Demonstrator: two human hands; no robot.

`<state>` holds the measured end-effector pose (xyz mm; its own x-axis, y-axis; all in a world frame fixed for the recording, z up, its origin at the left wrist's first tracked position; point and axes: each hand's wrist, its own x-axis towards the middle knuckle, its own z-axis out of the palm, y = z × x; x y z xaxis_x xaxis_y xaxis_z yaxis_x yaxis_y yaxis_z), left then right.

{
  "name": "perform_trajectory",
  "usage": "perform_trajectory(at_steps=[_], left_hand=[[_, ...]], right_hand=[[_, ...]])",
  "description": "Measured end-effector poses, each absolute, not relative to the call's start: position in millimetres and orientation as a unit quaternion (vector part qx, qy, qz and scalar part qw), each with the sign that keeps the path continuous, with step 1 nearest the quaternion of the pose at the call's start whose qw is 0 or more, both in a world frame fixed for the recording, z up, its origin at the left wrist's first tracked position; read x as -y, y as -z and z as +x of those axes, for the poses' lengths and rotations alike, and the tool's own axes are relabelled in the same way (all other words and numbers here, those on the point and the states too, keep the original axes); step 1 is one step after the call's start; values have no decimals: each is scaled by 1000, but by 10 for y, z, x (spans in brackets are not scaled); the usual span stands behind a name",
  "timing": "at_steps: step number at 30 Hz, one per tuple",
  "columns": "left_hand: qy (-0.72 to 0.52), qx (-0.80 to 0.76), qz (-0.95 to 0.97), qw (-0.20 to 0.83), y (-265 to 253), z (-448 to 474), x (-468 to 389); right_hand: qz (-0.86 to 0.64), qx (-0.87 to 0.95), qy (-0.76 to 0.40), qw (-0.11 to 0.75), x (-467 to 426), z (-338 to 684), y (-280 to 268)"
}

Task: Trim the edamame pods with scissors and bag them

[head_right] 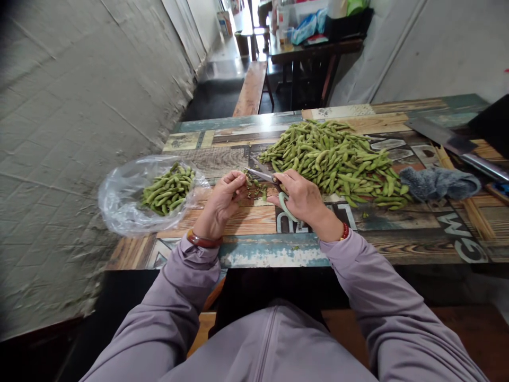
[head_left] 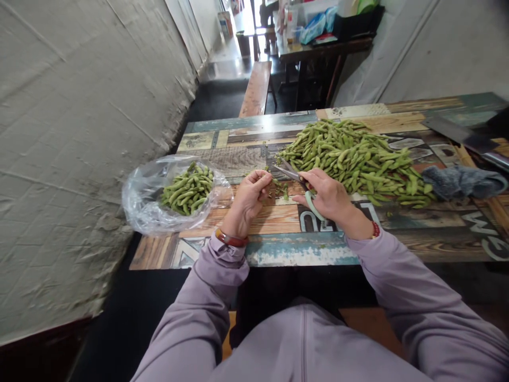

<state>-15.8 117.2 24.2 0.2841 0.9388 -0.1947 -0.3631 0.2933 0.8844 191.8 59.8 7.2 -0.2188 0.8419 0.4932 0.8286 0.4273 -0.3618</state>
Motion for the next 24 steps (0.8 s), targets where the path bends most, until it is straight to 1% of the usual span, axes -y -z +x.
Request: perform_trajectory(at_steps=[5,10,19,24], left_hand=[[-458,-367,323,743,-238,-128,-1179],[-431,-343,330,767,-234,-71,-1145],[-385,-339,405,757,-265,-32,-1067],[-404,-334,440,729,-259,-14,-1037]], right_hand=[[-509,801,-28,314,-595,1872,-52],[-504,808,-30,304,-595,1830,-28],[-529,792,-32,303,-595,1821,-41],[-514,798,-27,315,-605,1826,-32]])
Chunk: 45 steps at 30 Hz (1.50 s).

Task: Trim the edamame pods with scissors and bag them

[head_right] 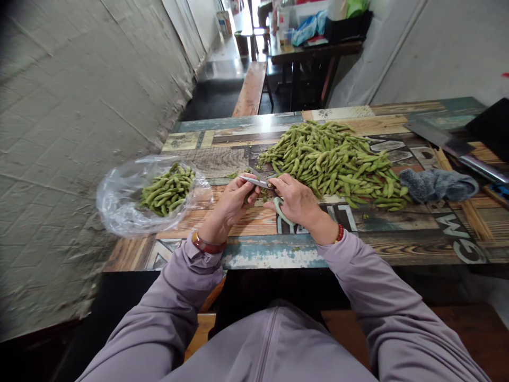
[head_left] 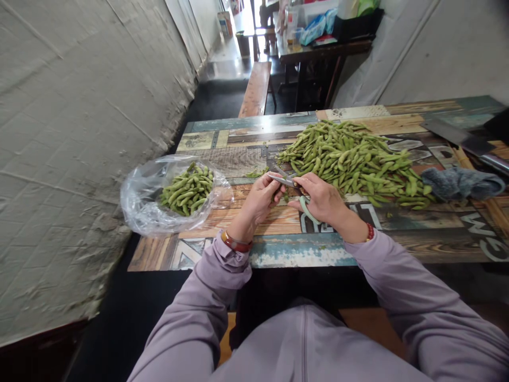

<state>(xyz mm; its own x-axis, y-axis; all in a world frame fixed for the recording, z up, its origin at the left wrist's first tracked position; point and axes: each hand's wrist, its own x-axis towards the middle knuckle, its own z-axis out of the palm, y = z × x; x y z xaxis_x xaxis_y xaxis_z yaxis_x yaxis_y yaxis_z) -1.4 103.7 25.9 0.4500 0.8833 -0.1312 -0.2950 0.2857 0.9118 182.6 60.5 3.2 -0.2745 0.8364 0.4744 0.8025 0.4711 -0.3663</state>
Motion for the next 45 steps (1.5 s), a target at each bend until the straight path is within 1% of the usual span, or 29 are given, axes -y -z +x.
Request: perform_trajectory(at_steps=[12,22,31,35,45], left_hand=[[-374,-341,490,710,-298,0,-1006],[-348,-343,523,698,-297,-74,-1006],[-339,-375,484,714,-297,-80,-957],[-338,-379,470,722,-281,-91,-954],[-369,-387,448,717,-200,-69,-930]], right_hand=[[-496,810,-36,311,-610,1827,-6],[-502,818,-13,281,-593,1818,17],[-516,814,-18,267,-527,1780,7],[-514,812,-23,275,-513,1760,3],[-510,817,15,270,-525,1722,46]])
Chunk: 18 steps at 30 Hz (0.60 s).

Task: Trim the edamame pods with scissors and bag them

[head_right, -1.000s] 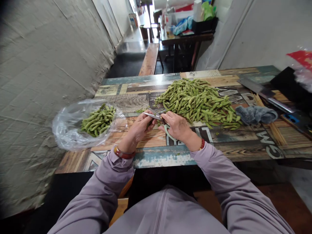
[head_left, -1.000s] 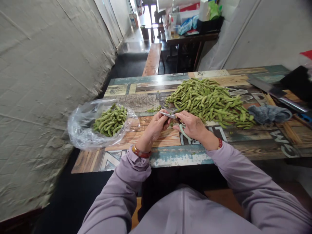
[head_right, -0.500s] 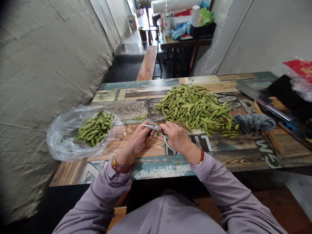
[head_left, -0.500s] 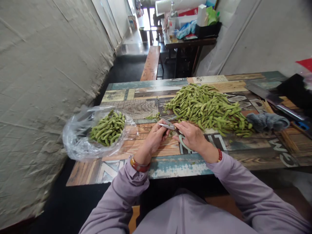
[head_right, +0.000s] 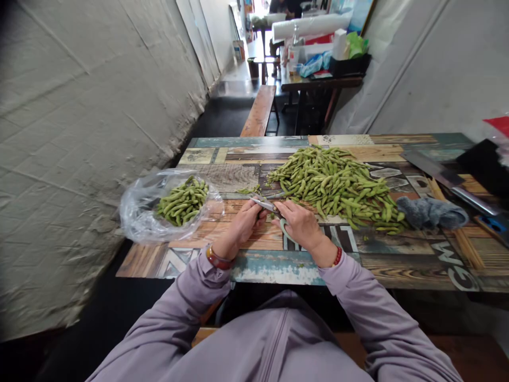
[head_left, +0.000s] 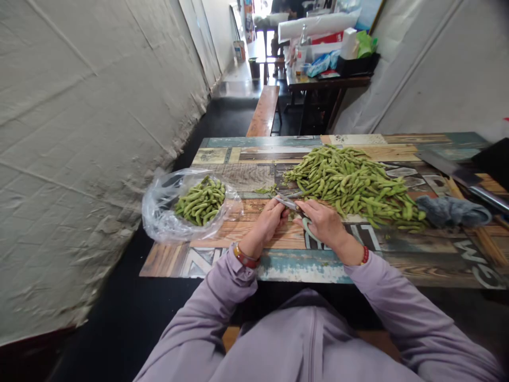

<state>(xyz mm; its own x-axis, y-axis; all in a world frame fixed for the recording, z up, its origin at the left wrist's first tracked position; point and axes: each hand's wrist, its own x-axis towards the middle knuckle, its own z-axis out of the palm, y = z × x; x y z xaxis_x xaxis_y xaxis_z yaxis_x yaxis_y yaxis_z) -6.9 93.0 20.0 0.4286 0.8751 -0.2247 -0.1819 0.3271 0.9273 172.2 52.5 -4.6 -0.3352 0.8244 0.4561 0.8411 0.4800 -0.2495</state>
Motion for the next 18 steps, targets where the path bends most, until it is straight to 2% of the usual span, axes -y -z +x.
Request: perform_trajectory(at_steps=[3,6,9,11,15,18], left_hand=[[-404,-375,469,690,-197,-90,-963],[-465,-394,498,617,-261,-212,-1028],[-504,-436,551,502,-401,-499,-1152],[-505,-488,607,372,-522,-779,-1258],[-377,-612,692,73,-743,-1351,-1431],[-242,-632,734,-55,-785,-1492,-1442]], right_hand=[[-529,803,25,274,-534,1738,40],[-558,773,35,299,-545,1798,21],[-584,741,45,328,-558,1886,3],[-597,723,49,343,-568,1940,0],[-606,703,42,370,-592,1996,12],[-605,692,29,391,-607,2013,13]])
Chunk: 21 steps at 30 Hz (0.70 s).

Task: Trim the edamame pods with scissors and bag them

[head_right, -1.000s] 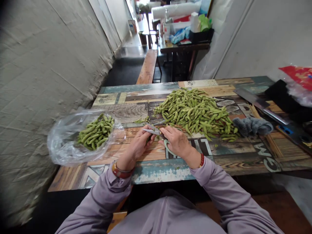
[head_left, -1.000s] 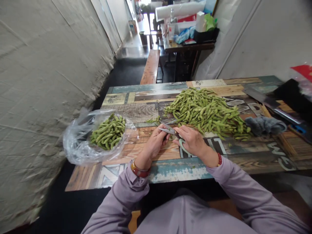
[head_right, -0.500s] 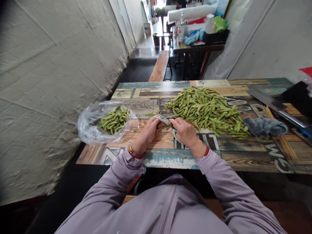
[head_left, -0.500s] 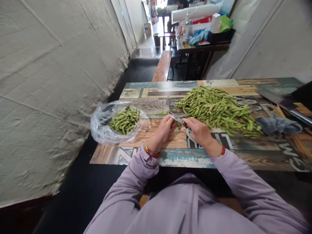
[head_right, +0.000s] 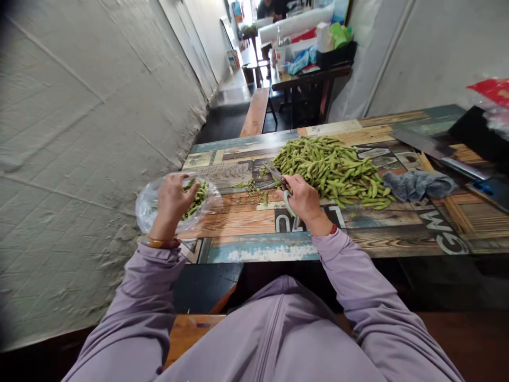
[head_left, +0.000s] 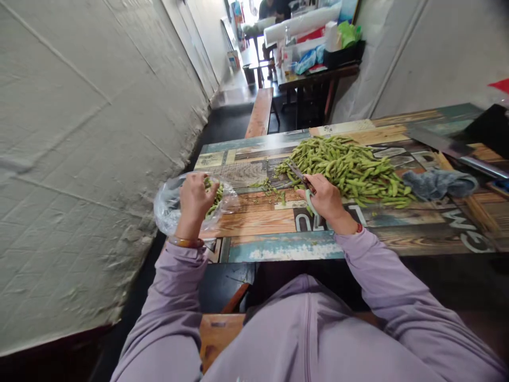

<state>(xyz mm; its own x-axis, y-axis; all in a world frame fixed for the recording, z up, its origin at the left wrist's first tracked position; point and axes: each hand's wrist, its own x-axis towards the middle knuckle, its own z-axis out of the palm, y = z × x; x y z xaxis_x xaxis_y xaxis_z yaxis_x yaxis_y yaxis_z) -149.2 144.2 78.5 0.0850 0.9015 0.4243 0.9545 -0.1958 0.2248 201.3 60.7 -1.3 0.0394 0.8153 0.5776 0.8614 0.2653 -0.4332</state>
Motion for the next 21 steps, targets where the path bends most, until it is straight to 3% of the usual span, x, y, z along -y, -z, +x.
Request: perform_trajectory(at_steps=[3,8,11,21], left_hand=[[191,564,-801,61,-659,-1216,-1259],[33,259,-964,-55,-296,-437,-661],[-14,155,-983,-101,-180,-246,-541],[-11,269,-962,-56,-57,-425,-1621]], right_hand=[[-603,685,17,409,-617,2033,0],[-600,680,9,422,-626,2053,-8],[-595,686,6,418,-630,2045,2],[-591,691,-13,415,-630,2054,-4]])
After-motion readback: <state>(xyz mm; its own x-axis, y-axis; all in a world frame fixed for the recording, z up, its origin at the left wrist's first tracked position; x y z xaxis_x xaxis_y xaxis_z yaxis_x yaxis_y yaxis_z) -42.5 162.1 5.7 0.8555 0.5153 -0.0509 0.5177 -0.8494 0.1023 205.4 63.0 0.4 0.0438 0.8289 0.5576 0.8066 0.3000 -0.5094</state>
